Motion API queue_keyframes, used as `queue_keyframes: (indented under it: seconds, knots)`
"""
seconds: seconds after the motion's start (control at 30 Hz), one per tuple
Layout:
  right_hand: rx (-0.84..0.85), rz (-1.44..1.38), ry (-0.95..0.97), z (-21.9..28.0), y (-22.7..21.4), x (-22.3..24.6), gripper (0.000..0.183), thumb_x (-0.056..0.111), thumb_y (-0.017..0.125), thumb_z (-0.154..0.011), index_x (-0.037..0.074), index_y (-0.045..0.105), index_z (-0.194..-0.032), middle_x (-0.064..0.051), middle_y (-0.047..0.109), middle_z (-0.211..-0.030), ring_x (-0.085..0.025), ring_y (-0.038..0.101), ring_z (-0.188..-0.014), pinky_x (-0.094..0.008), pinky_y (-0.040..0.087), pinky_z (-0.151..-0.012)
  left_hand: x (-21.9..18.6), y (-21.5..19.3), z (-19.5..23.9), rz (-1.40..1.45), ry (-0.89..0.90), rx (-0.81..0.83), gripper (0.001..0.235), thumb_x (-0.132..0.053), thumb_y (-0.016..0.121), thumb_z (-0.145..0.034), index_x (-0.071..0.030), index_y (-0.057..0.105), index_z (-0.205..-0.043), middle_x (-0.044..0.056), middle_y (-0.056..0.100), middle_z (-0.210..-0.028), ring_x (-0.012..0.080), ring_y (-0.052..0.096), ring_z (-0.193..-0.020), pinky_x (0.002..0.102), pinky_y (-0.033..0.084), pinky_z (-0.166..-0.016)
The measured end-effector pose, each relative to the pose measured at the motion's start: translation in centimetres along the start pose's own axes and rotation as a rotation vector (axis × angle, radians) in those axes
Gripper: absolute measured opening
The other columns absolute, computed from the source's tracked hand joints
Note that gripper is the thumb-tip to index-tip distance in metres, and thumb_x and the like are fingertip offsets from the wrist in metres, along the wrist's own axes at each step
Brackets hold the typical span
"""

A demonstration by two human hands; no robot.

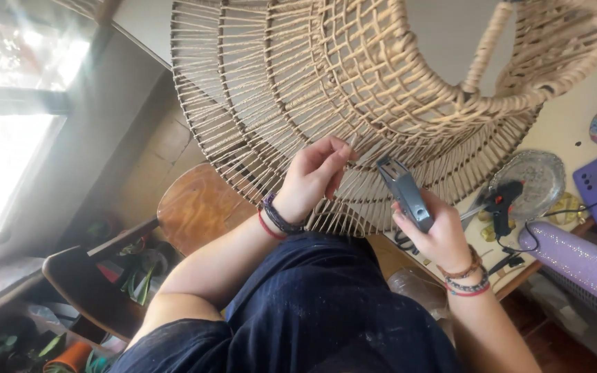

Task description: Assembling and finishing a woven lampshade by trimming excess twine and applying hot glue to secure the structure.

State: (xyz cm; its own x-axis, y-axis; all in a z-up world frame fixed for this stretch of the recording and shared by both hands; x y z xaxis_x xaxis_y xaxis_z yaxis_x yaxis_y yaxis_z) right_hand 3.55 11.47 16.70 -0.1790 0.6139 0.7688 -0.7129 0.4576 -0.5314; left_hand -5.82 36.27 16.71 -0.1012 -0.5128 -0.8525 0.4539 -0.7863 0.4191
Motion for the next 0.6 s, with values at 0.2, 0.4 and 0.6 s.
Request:
queue_keyframes:
  seconds: [0.2,0.4,0.6]
  knots:
    - [0.1,0.169,-0.126,-2.6,-1.1,2.1,0.033,0.024,0.076,-0.088,0.001,0.07,-0.111,-0.023,0.071,-0.085,-0.044,0.072,-0.086,-0.047,0.054,-0.065,1.2,-1.2,-0.7,-0.001,-0.002,0.021,0.016,-0.012,0.056,-0.1,-0.002,0.066,-0.092,0.004,0.054,-0.049,0.0109,0.055,-0.041,0.02,0.043,-0.048]
    - [0.171,0.184,-0.162,-4.3,-1.1,2.1,0.03,0.023,0.072,-0.09,0.001,0.07,-0.111,-0.021,0.071,-0.085,-0.04,0.072,-0.081,-0.044,0.055,-0.064,-1.0,-1.7,-1.0,-0.043,0.001,0.081,0.015,-0.009,0.054,-0.099,-0.003,0.066,-0.092,0.003,0.056,-0.05,0.0113,0.057,-0.042,0.02,0.046,-0.051]
    - [0.207,0.098,-0.126,-5.1,-0.9,2.6,0.036,0.022,0.073,-0.087,0.0,0.069,-0.115,-0.021,0.072,-0.09,-0.04,0.073,-0.081,-0.045,0.058,-0.069,-1.9,-1.8,-0.7,-0.179,-0.019,0.056,0.011,-0.008,0.059,-0.095,-0.005,0.067,-0.091,0.004,0.061,-0.054,0.0107,0.061,-0.043,0.02,0.048,-0.05]
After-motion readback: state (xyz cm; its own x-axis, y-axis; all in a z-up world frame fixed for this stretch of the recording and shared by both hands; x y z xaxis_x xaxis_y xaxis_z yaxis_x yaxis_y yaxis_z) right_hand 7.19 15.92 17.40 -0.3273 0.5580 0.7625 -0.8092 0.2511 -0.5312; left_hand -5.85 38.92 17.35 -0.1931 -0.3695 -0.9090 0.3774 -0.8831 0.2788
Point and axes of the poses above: each hand's wrist, its own z-axis away from the middle knuckle, its own y-axis out of the palm, x = y × z, the point moved 1 cm from there along -z, towards the middle knuckle
